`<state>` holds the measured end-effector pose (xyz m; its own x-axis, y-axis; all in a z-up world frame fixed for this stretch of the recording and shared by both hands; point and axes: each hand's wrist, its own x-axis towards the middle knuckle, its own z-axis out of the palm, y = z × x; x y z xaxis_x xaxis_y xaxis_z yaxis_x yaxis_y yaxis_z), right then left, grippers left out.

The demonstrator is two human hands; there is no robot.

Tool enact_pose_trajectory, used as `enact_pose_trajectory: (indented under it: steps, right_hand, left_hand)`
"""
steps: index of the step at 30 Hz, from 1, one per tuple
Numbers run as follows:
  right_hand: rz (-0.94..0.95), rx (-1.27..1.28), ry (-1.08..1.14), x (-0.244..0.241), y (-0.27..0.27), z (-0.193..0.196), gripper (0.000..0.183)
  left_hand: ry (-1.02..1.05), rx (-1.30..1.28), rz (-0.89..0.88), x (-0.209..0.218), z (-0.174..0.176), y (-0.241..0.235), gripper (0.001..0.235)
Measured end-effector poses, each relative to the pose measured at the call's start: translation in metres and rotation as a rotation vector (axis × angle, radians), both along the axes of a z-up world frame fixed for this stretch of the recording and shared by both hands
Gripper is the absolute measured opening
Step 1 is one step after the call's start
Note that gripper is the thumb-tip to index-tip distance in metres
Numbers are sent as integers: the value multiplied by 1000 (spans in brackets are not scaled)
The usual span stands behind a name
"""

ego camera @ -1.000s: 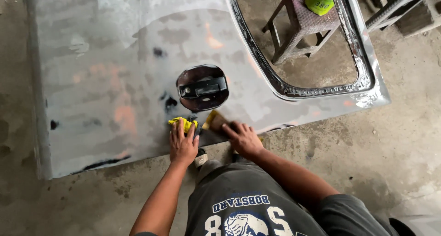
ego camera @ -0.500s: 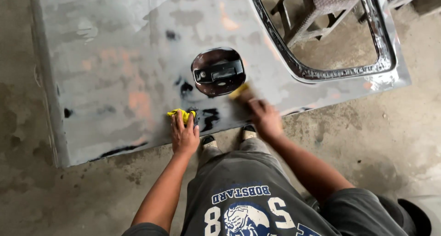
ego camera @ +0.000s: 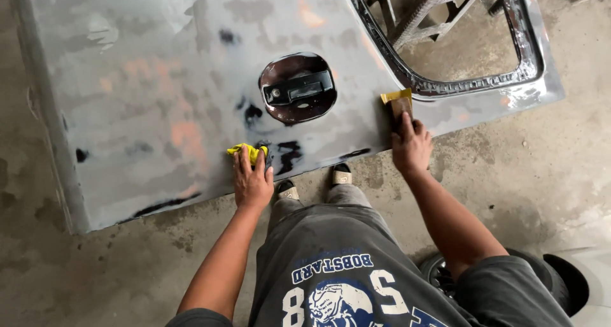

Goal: Sanding a car door or panel with sandpaper and water.

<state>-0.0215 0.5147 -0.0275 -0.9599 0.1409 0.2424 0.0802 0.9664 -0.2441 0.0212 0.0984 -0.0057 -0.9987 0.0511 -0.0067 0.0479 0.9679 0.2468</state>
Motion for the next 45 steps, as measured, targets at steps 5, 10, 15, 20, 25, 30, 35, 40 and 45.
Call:
enact_pose_trajectory:
  steps: [5, 10, 15, 20, 25, 30, 35, 40, 45]
  right_hand:
    - [286, -201, -163, 28, -72, 29, 58]
    - [718, -212, -182, 27, -98, 65, 55]
    - [405, -235, -334, 12, -14, 39, 48]
    - [54, -107, -161, 6, 63, 5, 61]
    - [119, -151, -234, 26, 32, -10, 60]
    - [505, -120, -183, 17, 1, 24, 61]
    - [206, -256, -286, -18, 80, -3, 60]
    - [101, -278, -220, -28, 65, -5, 67]
    - [528, -258, -403, -25, -17, 26, 68]
  left_hand:
    - [9, 11, 23, 1, -2, 6, 59]
    - [10, 8, 64, -3, -4, 20, 58]
    - [3, 17, 0, -5, -3, 49, 55]
    - [-18, -17, -116, -19, -8, 108, 53]
    - [-40, 5, -235, -36, -11, 172, 52]
    - [-40, -6, -292, -36, -24, 174, 44]
    - [30, -23, -37, -20, -16, 109, 44]
    - [122, -64, 260, -7, -22, 88, 49]
    - [38, -52, 229, -19, 1, 135, 48]
